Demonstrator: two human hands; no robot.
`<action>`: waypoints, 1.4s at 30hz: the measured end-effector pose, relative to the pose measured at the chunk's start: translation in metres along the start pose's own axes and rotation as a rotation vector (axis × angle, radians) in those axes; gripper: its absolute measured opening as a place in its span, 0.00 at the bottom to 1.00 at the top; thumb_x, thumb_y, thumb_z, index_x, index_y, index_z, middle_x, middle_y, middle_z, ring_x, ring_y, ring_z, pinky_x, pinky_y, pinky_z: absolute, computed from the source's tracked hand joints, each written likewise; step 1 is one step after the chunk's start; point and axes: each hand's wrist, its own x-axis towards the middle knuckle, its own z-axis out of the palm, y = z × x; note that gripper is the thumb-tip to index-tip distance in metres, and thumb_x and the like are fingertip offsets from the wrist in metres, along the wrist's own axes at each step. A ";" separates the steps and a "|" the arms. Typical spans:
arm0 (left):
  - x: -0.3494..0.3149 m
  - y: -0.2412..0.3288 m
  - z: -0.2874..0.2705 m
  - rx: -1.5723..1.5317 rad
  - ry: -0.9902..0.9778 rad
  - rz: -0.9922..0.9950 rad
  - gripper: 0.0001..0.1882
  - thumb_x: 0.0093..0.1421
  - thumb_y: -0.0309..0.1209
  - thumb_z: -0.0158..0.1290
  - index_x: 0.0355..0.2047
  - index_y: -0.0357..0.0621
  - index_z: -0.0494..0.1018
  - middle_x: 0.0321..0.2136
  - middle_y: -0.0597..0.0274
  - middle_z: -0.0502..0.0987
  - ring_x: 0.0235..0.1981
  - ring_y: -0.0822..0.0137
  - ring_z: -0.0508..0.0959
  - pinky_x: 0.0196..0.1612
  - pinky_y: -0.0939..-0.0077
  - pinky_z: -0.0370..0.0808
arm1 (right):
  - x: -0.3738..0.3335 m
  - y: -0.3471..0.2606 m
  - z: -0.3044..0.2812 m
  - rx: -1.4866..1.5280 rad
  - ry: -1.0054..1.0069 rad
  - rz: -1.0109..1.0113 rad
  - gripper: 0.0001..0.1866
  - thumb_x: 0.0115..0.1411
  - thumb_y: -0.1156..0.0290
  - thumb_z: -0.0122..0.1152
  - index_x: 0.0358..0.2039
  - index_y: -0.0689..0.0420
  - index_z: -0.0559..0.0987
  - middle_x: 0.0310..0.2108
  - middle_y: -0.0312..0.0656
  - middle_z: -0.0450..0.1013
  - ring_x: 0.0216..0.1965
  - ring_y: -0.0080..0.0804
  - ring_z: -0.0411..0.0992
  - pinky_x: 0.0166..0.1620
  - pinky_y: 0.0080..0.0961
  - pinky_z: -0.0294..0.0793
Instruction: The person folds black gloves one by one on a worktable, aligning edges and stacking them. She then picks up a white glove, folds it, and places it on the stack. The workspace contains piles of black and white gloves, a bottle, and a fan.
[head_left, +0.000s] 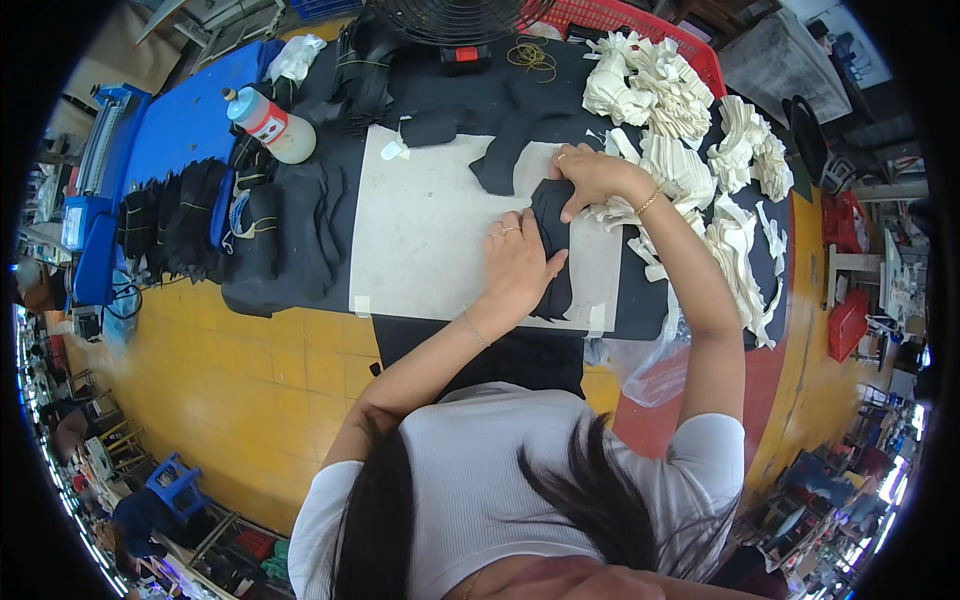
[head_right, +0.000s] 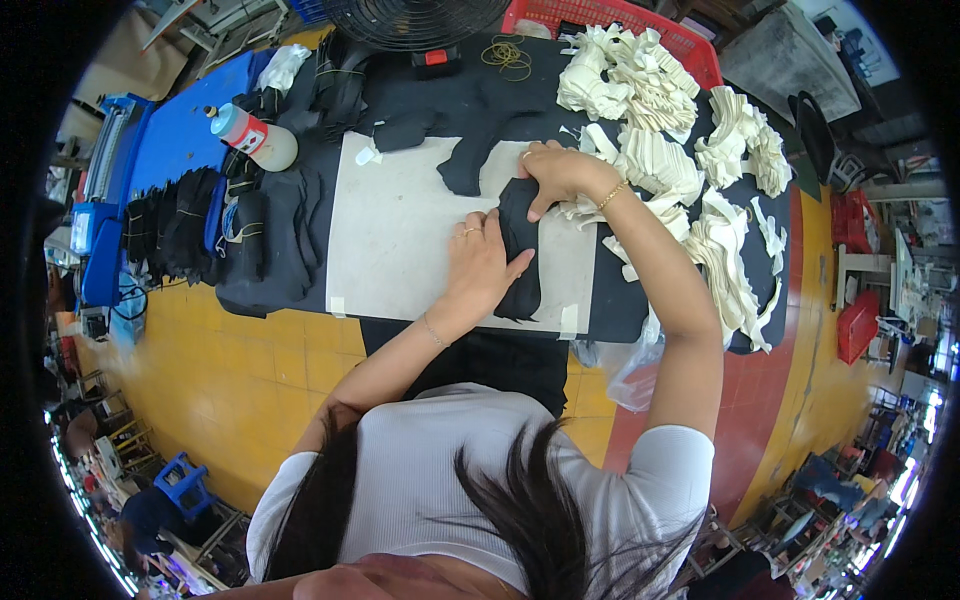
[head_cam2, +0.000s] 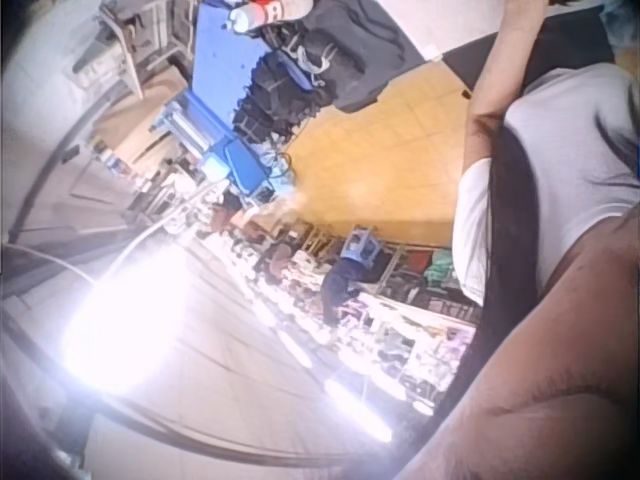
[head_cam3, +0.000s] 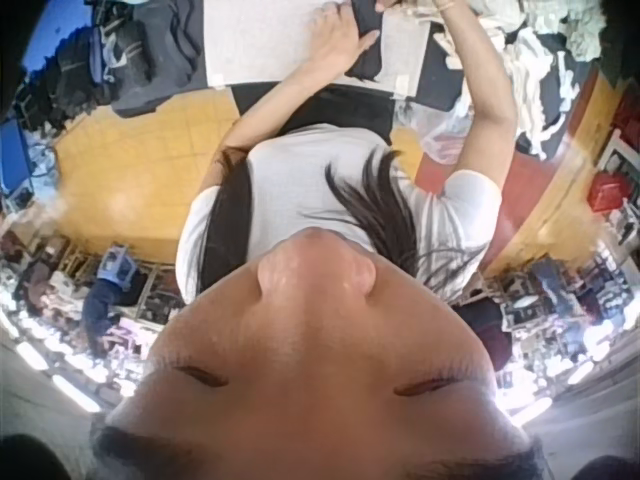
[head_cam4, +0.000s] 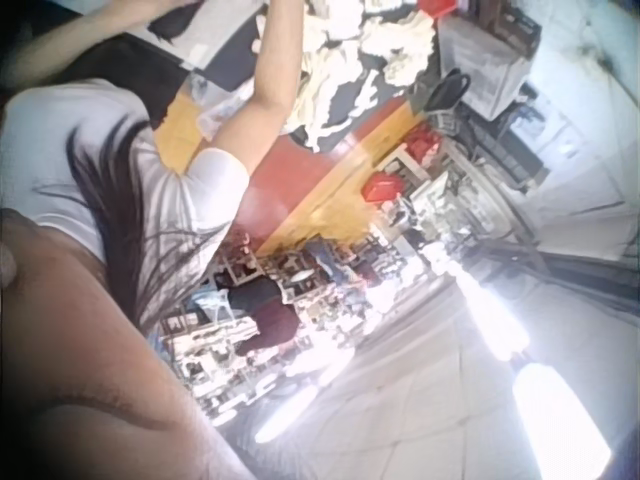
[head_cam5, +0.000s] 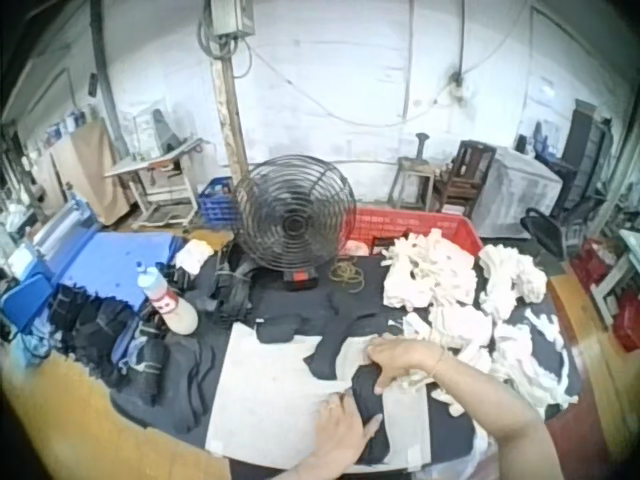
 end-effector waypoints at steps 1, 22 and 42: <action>-0.001 0.000 0.001 -0.014 -0.001 0.006 0.43 0.54 0.46 0.63 0.59 0.26 0.62 0.49 0.44 0.66 0.47 0.48 0.68 0.49 0.58 0.66 | -0.001 -0.002 0.001 -0.022 0.018 -0.011 0.40 0.38 0.59 0.79 0.51 0.61 0.73 0.52 0.47 0.68 0.55 0.48 0.65 0.54 0.39 0.70; 0.017 -0.082 -0.082 -1.247 -0.710 -0.214 0.56 0.49 0.27 0.68 0.71 0.40 0.44 0.44 0.51 0.74 0.36 0.66 0.78 0.43 0.73 0.76 | -0.035 -0.074 0.017 0.372 0.478 -0.528 0.34 0.45 0.67 0.76 0.53 0.54 0.71 0.49 0.42 0.72 0.56 0.42 0.68 0.55 0.34 0.69; 0.026 -0.071 -0.080 -1.208 -0.873 -0.352 0.37 0.65 0.25 0.52 0.70 0.41 0.47 0.46 0.56 0.72 0.35 0.68 0.79 0.39 0.76 0.77 | -0.043 -0.072 0.087 0.669 0.761 -0.304 0.32 0.44 0.71 0.77 0.50 0.58 0.71 0.44 0.46 0.68 0.48 0.42 0.70 0.55 0.32 0.70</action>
